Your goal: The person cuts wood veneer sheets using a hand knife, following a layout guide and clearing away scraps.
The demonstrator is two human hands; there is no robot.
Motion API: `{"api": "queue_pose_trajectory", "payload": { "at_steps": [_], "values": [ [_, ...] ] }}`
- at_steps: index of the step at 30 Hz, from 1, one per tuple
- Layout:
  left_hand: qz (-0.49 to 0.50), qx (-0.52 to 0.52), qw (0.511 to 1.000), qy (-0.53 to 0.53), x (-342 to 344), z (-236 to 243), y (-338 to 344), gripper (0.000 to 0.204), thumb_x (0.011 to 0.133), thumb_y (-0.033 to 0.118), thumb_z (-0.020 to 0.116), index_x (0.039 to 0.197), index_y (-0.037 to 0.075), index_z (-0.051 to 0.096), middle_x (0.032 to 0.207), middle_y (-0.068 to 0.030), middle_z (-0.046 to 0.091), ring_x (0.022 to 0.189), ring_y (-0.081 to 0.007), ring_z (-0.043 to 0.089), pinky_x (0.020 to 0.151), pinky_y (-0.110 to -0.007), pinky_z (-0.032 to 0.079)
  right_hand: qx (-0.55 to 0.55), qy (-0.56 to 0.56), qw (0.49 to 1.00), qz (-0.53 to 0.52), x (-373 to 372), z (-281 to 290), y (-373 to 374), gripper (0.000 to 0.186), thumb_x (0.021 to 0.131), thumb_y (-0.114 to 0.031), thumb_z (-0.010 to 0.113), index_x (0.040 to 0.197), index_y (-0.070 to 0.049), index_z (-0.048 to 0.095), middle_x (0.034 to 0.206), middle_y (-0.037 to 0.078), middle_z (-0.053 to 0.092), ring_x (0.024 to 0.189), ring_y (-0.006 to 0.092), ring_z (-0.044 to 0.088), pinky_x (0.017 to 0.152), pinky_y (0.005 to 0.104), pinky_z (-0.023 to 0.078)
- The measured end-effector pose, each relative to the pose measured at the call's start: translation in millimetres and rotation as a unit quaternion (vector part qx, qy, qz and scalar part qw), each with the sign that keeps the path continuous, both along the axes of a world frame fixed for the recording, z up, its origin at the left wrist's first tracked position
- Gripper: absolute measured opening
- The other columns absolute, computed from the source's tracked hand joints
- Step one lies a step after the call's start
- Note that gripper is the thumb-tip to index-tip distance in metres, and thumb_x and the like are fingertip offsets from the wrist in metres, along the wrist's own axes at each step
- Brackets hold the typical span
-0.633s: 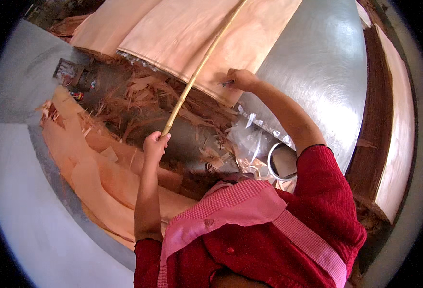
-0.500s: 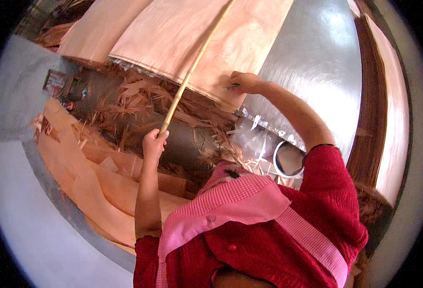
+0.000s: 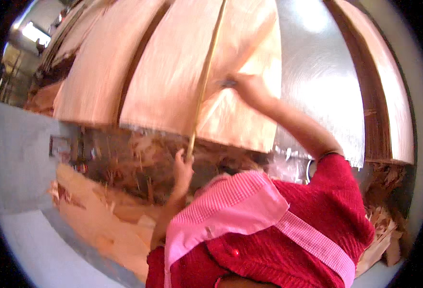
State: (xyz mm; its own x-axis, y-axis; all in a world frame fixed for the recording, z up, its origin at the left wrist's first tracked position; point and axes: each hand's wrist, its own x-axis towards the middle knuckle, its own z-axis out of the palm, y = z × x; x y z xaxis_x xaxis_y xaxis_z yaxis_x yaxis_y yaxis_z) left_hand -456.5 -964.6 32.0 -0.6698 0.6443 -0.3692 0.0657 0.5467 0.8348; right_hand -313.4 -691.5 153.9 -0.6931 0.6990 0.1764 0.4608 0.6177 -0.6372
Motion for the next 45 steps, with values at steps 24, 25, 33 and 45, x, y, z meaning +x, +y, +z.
{"api": "queue_pose_trajectory", "payload": {
  "at_steps": [24, 25, 33, 45],
  "values": [
    [-0.214, 0.233, 0.897, -0.31, -58, 146, 75, 0.007, 0.086, 0.011, 0.045, 0.086, 0.004, 0.046, 0.062, -0.0027, 0.048, 0.041, -0.0079, 0.043, 0.035, -0.02, 0.037, -0.482, 0.215, 0.818, -0.227, -58, -4, -79, 0.051, 0.081, -0.046, 0.054, 0.097, 0.003, 0.058, 0.096, 0.02, 0.061, 0.065, 0.0223, 0.062, 0.056, 0.0328, 0.043],
    [-0.226, 0.248, 0.885, -0.322, -49, 155, 80, 0.019, 0.084, 0.014, 0.048, 0.099, 0.002, 0.048, 0.065, -0.0008, 0.048, 0.043, -0.0062, 0.043, 0.037, -0.018, 0.038, -0.535, 0.275, 0.775, -0.194, -59, 15, -89, 0.051, 0.08, -0.048, 0.056, 0.089, 0.002, 0.059, 0.084, 0.017, 0.062, 0.062, 0.0204, 0.06, 0.047, 0.0304, 0.039],
    [-0.497, 0.233, 0.697, -0.46, 80, 137, 107, 0.073, 0.082, 0.042, 0.055, 0.136, 0.01, 0.018, 0.127, -0.0093, 0.041, 0.108, -0.0199, 0.047, 0.087, -0.033, 0.04, -0.344, 0.19, 0.855, -0.338, 94, 35, -60, 0.023, 0.074, -0.025, 0.058, 0.069, -0.002, 0.06, 0.06, 0.004, 0.053, 0.049, 0.0147, 0.047, 0.047, 0.0294, 0.039],
    [0.247, 0.389, 0.802, -0.379, 77, -46, -17, 0.046, 0.084, 0.024, 0.051, 0.12, -0.001, 0.04, 0.122, -0.0117, 0.047, 0.113, -0.0266, 0.044, 0.097, -0.043, 0.033, -0.22, 0.14, 0.866, -0.427, 459, -71, -75, 0.026, 0.07, -0.025, 0.062, 0.056, -0.005, 0.055, 0.049, -0.002, 0.047, 0.044, 0.0084, 0.042, 0.039, 0.0274, 0.03]
  ]
}}
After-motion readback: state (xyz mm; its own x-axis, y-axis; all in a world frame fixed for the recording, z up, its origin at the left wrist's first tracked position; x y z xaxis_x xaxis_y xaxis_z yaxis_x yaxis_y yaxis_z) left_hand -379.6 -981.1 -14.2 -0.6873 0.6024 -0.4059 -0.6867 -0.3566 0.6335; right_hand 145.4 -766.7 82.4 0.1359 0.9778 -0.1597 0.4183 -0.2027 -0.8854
